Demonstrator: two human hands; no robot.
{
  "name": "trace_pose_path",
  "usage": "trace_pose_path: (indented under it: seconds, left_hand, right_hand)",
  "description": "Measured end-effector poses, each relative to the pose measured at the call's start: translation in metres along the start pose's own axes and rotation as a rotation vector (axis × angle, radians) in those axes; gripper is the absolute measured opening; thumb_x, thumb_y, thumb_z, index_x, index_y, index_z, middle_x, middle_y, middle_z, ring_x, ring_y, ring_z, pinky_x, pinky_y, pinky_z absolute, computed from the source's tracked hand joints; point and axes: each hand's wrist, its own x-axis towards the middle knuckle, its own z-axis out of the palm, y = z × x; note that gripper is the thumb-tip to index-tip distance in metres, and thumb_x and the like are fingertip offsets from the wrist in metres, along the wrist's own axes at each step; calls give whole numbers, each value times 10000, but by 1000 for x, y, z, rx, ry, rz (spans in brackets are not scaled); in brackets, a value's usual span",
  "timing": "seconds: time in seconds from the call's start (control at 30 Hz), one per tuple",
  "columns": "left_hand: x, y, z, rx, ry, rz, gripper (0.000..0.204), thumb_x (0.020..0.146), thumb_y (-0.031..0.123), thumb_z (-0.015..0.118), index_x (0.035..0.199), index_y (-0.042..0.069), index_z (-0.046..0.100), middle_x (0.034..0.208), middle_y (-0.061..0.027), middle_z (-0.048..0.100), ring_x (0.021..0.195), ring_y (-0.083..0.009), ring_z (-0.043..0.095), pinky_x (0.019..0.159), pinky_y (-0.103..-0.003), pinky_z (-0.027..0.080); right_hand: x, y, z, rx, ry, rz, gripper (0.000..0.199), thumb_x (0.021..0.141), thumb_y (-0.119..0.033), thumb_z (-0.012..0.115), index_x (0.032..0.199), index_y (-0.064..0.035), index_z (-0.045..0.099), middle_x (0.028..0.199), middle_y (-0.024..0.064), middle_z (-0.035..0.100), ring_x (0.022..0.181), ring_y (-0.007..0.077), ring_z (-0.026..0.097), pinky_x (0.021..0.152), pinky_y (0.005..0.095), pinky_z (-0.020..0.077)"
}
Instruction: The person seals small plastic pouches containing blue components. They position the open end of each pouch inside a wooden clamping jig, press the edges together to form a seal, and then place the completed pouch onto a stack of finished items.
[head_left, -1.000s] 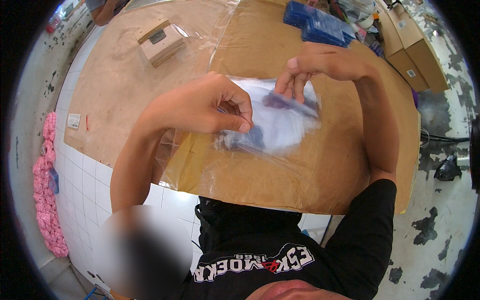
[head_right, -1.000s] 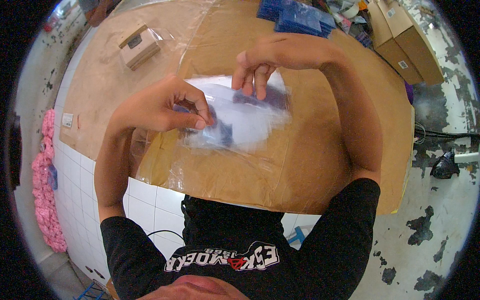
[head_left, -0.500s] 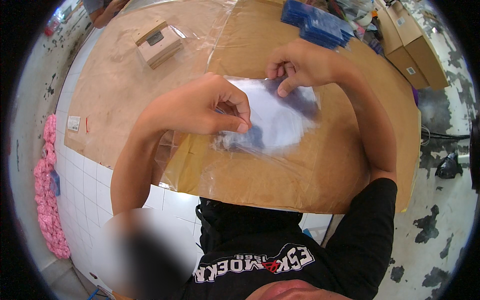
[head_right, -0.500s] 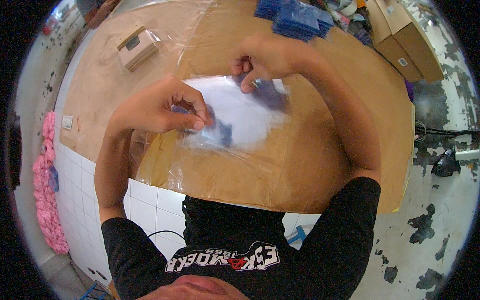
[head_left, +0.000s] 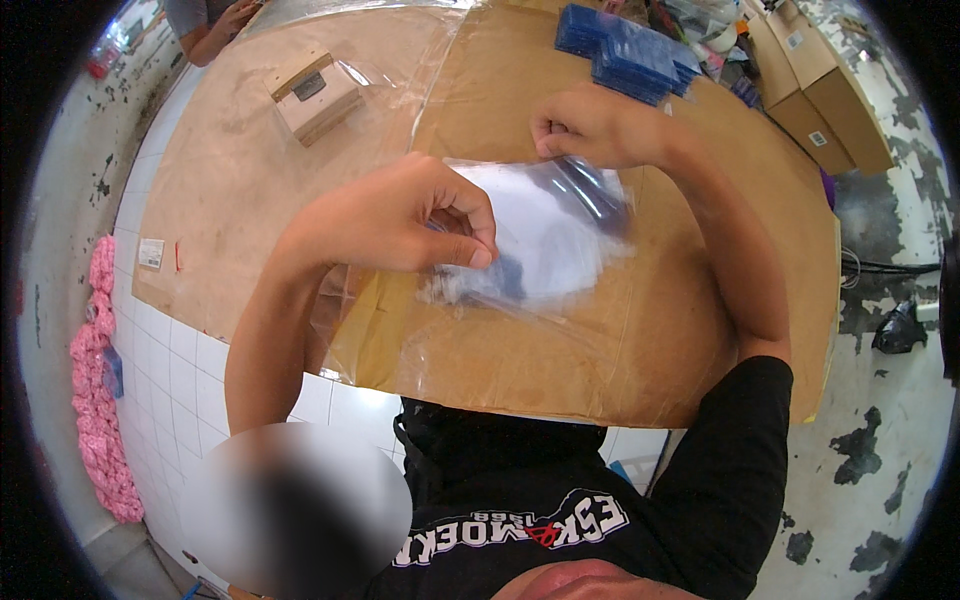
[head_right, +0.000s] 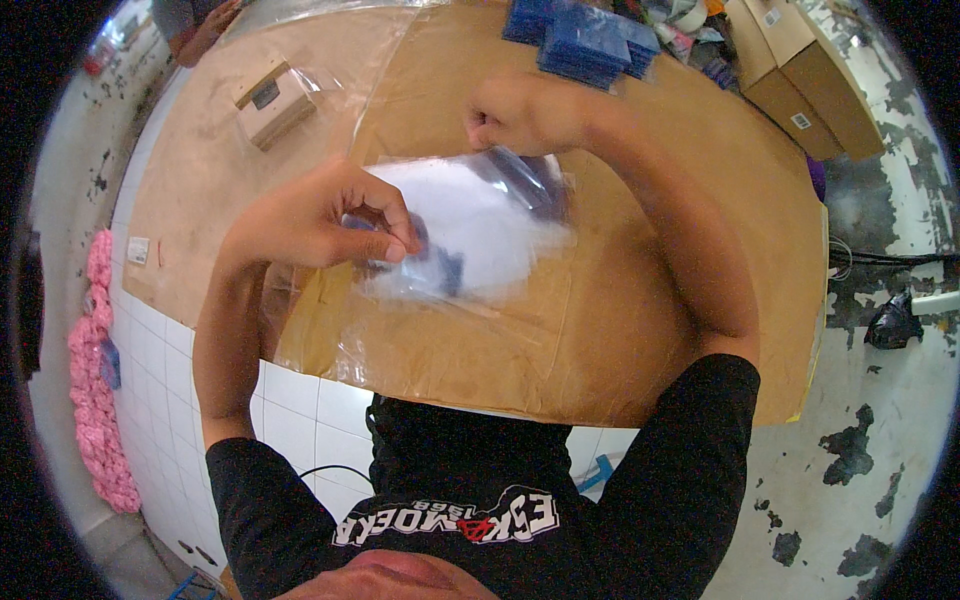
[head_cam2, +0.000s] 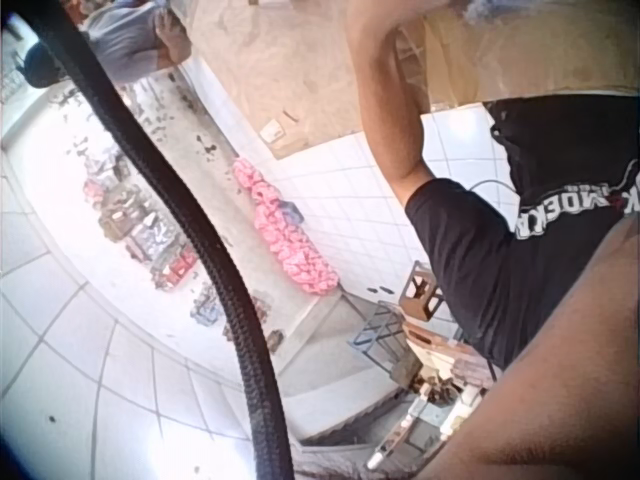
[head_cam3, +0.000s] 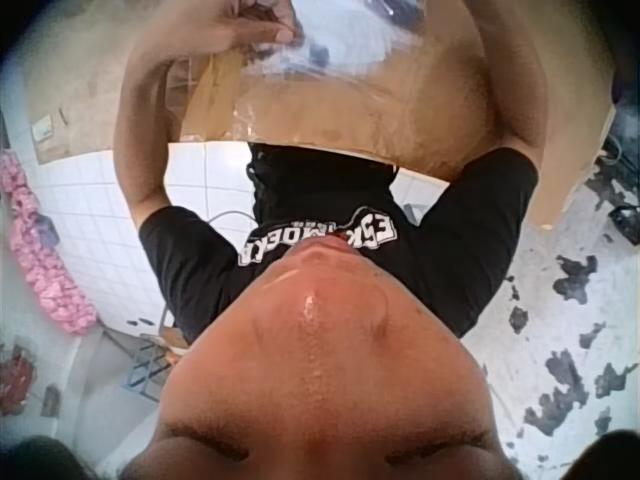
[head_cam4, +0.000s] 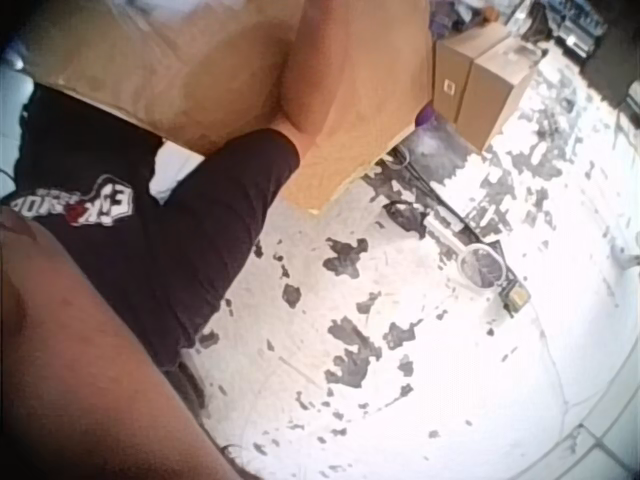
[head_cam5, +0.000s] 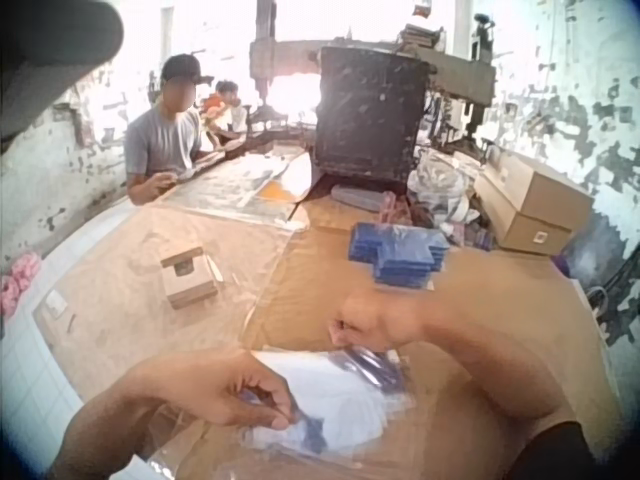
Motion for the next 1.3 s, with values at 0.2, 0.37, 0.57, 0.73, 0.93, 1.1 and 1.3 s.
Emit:
trace_pose_path:
  seconds: [0.2, 0.37, 0.57, 0.73, 0.93, 1.1, 1.3]
  left_hand:
    - [0, -1, -1, -10, 1, -5, 134, 879, 106, 753, 914, -20, 723, 810, -52, 731, 741, -101, 668, 707, -265, 536]
    - [-1, -2, -3, -49, -10, 24, 148, 881, 113, 758, 916, -24, 717, 823, -45, 730, 761, -93, 665, 713, -262, 532]
    - [-2, -5, -8, -109, -10, 62, 130, 895, 106, 745, 912, -16, 705, 818, -31, 713, 765, -89, 654, 708, -259, 527]
    - [-6, -3, -16, -373, 231, 44, 94, 908, 82, 715, 926, -6, 689, 829, -41, 697, 771, -98, 650, 739, -247, 522]
    - [-8, -11, -30, -411, 526, -2, 145, 946, 154, 675, 981, 14, 663, 877, -59, 700, 783, -113, 672, 708, -258, 534]
    - [-6, 3, -25, -299, 548, -113, 158, 943, 175, 674, 941, 17, 666, 750, -37, 676, 670, -92, 651, 615, -236, 524]
    - [-7, 4, -22, 96, 362, -354, 193, 954, 185, 663, 867, 14, 647, 660, -21, 640, 571, -82, 596, 517, -243, 479]
  right_hand:
    - [-1, 14, -4, -55, 286, 49, 108, 929, -120, 623, 960, -16, 615, 790, 94, 672, 734, 203, 639, 669, 340, 500]
    - [-9, 4, -24, 165, 335, 128, 197, 963, -175, 632, 1087, -22, 647, 799, 55, 666, 741, 122, 604, 679, 301, 499]
    - [-13, 5, -29, 6, 114, 7, 288, 993, -258, 627, 1160, -29, 684, 888, 44, 706, 782, 117, 620, 713, 276, 517]
    - [-20, -23, -44, 824, -209, 65, 343, 995, -278, 635, 1164, 16, 685, 899, 74, 719, 792, 136, 667, 718, 287, 538]
    - [-31, -25, -47, 567, -18, 33, 313, 964, -247, 677, 1137, 14, 686, 859, 67, 710, 713, 117, 671, 624, 238, 522]
    - [-26, -15, -41, 598, -166, 120, 273, 955, -254, 679, 1088, -15, 682, 789, 46, 692, 668, 111, 666, 562, 254, 525]
    - [-23, -31, -33, 433, -281, 254, 166, 919, -126, 648, 1009, 13, 656, 786, 90, 686, 702, 162, 682, 638, 287, 545]
